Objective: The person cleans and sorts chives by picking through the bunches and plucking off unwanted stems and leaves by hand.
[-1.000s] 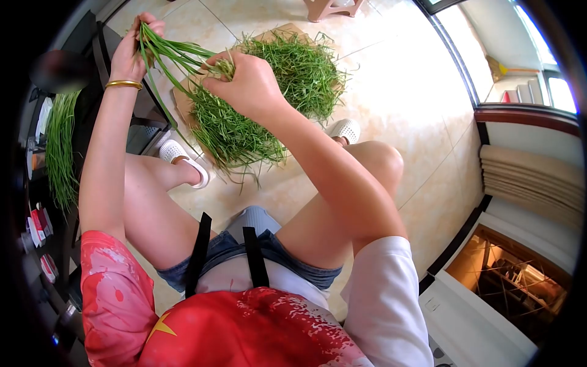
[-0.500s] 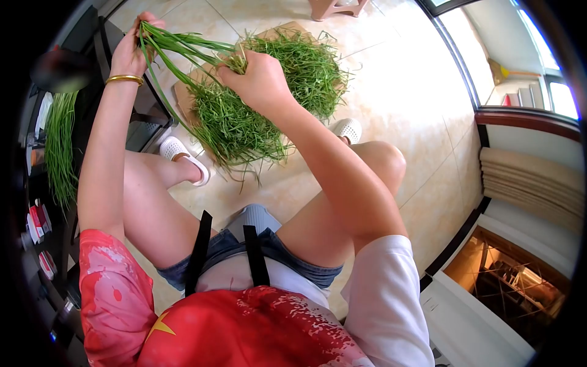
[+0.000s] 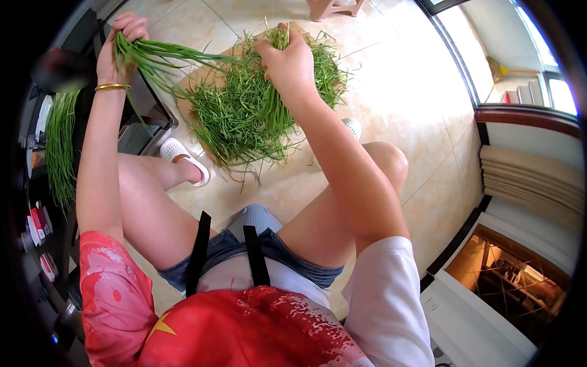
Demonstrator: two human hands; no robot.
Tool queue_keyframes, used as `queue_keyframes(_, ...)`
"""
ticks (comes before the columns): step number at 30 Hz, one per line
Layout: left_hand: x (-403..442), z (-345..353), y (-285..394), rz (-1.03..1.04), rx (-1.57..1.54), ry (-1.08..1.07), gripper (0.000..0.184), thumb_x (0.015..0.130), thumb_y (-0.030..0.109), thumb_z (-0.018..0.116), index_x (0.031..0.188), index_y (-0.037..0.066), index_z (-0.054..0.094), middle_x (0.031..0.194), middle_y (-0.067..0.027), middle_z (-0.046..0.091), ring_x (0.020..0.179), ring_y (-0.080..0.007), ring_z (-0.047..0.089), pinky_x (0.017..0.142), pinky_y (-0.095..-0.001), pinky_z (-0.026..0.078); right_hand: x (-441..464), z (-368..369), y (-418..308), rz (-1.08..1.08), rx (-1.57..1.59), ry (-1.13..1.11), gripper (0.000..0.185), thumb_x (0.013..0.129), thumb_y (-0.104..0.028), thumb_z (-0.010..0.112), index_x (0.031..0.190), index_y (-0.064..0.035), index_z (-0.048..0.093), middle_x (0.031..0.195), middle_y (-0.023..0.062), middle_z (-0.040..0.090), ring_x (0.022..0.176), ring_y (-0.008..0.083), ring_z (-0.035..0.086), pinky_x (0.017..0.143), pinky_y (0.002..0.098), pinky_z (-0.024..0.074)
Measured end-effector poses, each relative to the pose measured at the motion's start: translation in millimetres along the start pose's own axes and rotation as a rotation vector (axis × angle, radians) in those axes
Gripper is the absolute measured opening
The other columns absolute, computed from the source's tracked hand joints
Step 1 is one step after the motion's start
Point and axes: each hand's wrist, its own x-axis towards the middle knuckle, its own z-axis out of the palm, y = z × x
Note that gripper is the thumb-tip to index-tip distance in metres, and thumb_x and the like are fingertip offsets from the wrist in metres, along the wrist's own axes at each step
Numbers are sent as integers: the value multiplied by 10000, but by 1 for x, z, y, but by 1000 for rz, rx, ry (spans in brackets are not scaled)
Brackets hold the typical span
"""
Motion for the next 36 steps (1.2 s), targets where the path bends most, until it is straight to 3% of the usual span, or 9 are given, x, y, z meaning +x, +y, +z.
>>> queue_keyframes(2,-4,8,-5,16,7,15,66,854,53,473,799,80,451,651,35,417,585,-98,304,562,-239,287,2,-9,-2,94,82,-93,383,792,-222,645,1060,33,547,678,45,563,534,106,505,527,254,450)
queue_keyframes(6,-2,4,-11,52,93,-82,55,843,24,491,852,71,463,666,31,409,601,-101,344,593,-237,329,-1,-18,-6,120,398,-291,183,809,-114,589,928,11,529,656,31,510,519,106,465,513,263,416)
queue_keyframes(8,-2,-1,-10,120,231,117,58,864,18,485,878,71,469,691,39,388,628,-98,388,630,-256,380,-6,-18,-10,185,495,-356,190,811,-95,571,958,18,527,658,29,498,518,105,456,514,266,409)
queue_keyframes(9,-1,-12,-5,-63,278,32,41,913,67,504,892,79,470,712,46,369,637,-74,414,687,-258,421,-7,-18,-11,250,592,-420,203,813,-76,553,988,24,525,661,27,486,518,105,447,514,270,402)
queue_keyframes(14,2,6,-95,-164,830,364,260,948,309,547,964,52,521,633,79,323,456,2,288,373,-130,242,-11,-12,-14,365,736,-508,370,851,-74,500,1209,16,471,688,26,468,520,86,410,525,244,377)
queue_keyframes(25,8,6,-58,-285,37,-10,177,1005,176,369,964,23,449,606,11,295,422,-82,300,371,-233,287,-16,-8,-14,309,392,-569,289,892,-214,598,1030,40,602,697,-8,494,499,59,420,470,231,362)
queue_keyframes(27,6,21,-59,-265,16,-55,183,1005,182,369,918,34,433,571,4,300,385,-77,290,333,-221,267,-17,-6,-18,269,363,-601,194,825,-187,658,854,5,651,658,13,542,501,82,455,447,248,377)
queue_keyframes(30,3,38,-54,-327,12,-183,208,1012,186,354,875,43,419,544,3,303,354,-67,270,295,-206,241,-22,-4,-24,230,297,-691,274,868,-213,632,1022,14,629,716,-2,545,504,54,428,467,217,365)
queue_keyframes(36,-1,60,-54,-345,11,-283,268,1017,192,333,787,65,389,459,-8,299,297,-55,244,268,-201,205,-22,0,-24,144,264,-767,289,828,-220,681,1008,2,637,747,28,613,514,43,443,449,204,363)
